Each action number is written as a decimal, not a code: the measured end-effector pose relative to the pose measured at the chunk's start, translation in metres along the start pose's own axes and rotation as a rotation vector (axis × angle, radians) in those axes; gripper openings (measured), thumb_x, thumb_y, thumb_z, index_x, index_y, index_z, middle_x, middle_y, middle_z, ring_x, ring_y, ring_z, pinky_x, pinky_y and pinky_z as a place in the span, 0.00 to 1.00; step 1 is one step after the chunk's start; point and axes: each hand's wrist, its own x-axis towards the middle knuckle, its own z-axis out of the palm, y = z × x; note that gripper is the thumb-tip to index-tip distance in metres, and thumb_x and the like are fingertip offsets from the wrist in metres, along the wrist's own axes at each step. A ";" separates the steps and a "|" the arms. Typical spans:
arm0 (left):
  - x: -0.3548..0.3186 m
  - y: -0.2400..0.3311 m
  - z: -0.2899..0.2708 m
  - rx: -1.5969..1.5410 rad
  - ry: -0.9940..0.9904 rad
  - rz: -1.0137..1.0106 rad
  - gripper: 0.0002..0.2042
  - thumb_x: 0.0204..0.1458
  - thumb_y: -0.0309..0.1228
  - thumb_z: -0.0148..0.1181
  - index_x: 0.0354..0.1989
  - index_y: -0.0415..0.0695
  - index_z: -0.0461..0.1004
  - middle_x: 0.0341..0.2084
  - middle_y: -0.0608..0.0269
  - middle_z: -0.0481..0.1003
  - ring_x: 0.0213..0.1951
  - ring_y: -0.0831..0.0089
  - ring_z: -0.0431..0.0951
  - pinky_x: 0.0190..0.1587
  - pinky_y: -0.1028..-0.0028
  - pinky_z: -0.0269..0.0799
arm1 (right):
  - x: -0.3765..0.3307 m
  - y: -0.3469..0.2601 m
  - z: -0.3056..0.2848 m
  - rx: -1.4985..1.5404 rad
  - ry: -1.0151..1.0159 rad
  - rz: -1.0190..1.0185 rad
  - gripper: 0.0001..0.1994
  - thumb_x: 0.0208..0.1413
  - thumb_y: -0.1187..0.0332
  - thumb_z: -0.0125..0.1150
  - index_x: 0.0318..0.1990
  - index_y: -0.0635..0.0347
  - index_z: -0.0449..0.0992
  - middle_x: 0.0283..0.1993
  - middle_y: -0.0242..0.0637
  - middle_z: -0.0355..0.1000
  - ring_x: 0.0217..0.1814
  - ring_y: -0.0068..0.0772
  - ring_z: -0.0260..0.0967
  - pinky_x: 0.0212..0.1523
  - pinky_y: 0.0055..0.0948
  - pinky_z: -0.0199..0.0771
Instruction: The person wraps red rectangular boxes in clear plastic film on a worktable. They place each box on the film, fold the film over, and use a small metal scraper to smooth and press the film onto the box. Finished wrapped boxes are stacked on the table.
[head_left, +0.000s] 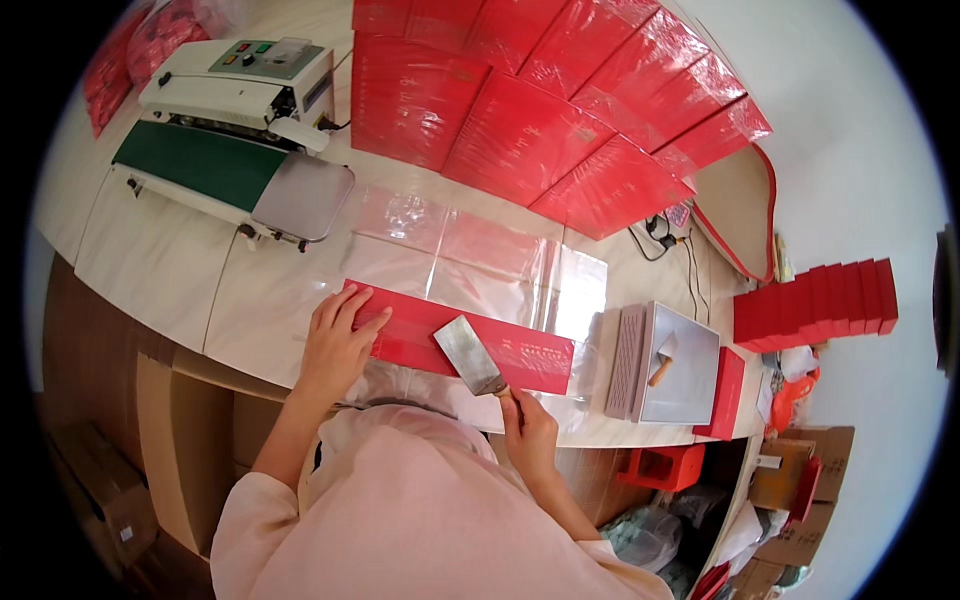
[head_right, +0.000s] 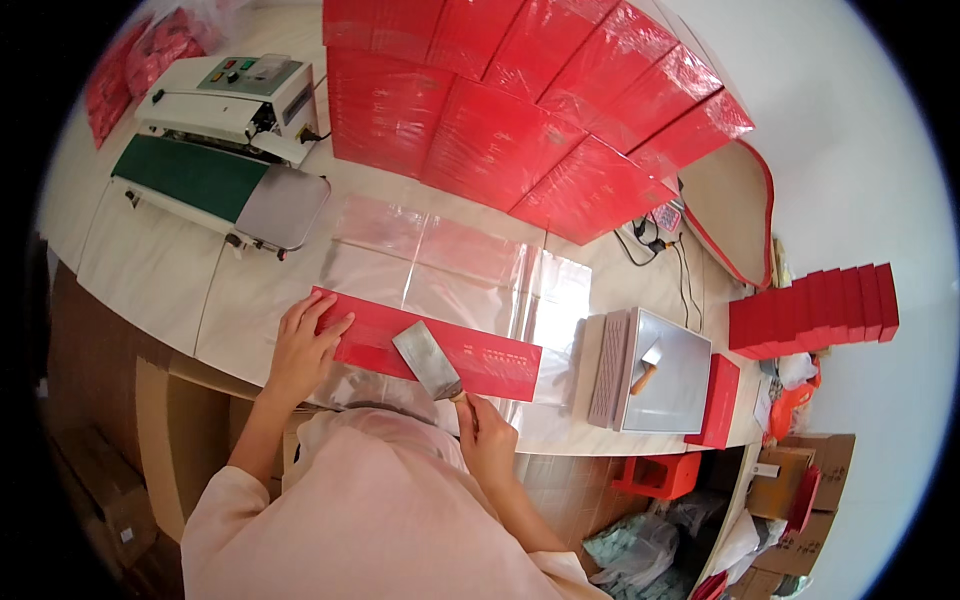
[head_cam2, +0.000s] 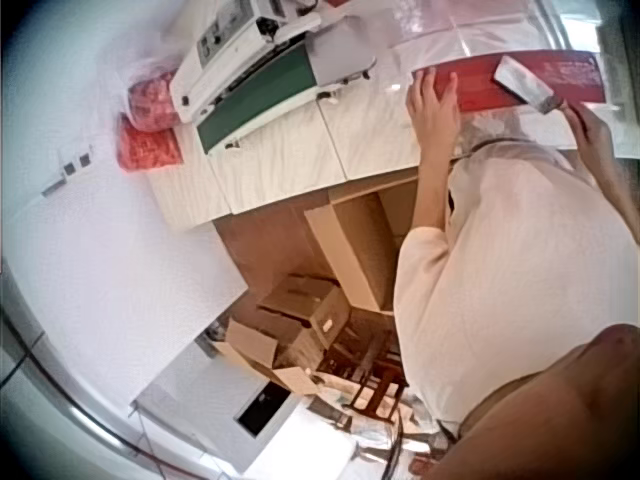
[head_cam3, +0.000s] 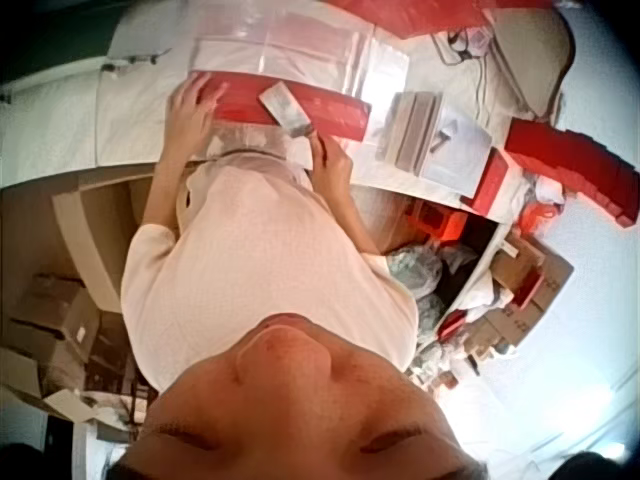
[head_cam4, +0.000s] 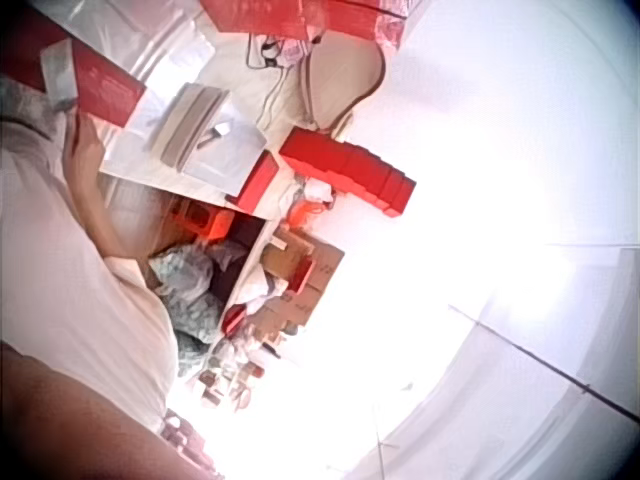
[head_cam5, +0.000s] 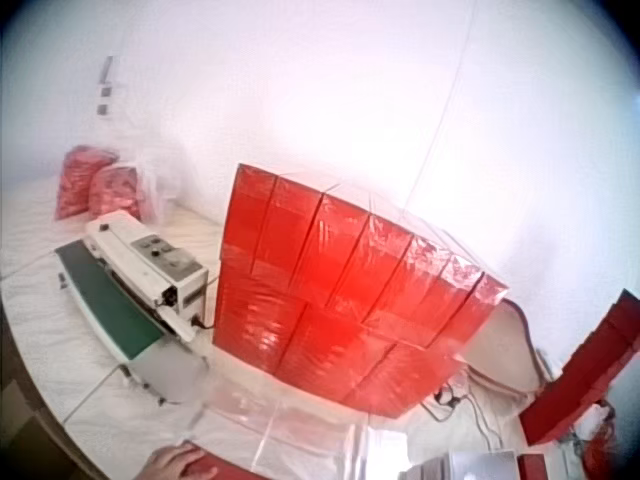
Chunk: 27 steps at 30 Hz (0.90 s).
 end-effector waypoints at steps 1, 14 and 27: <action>0.001 0.000 0.002 0.002 -0.006 0.009 0.20 0.49 0.26 0.61 0.54 0.50 0.76 0.57 0.57 0.67 0.62 0.57 0.62 0.64 0.55 0.57 | 0.000 0.004 0.001 0.001 0.018 0.007 0.10 0.59 0.68 0.61 0.44 0.64 0.77 0.32 0.44 0.77 0.27 0.41 0.76 0.26 0.32 0.74; 0.005 0.001 -0.004 0.016 -0.075 0.004 0.18 0.54 0.28 0.57 0.55 0.48 0.75 0.57 0.58 0.68 0.61 0.57 0.64 0.64 0.53 0.56 | 0.012 -0.018 0.034 -0.175 -0.021 -0.027 0.09 0.60 0.66 0.59 0.44 0.59 0.75 0.35 0.41 0.77 0.26 0.44 0.75 0.22 0.39 0.73; 0.005 -0.001 0.000 0.035 -0.159 -0.010 0.19 0.54 0.25 0.55 0.56 0.46 0.74 0.58 0.56 0.67 0.61 0.54 0.64 0.64 0.57 0.57 | 0.012 0.175 -0.107 -0.295 0.687 0.496 0.14 0.66 0.59 0.48 0.39 0.60 0.76 0.31 0.55 0.74 0.33 0.64 0.71 0.31 0.52 0.68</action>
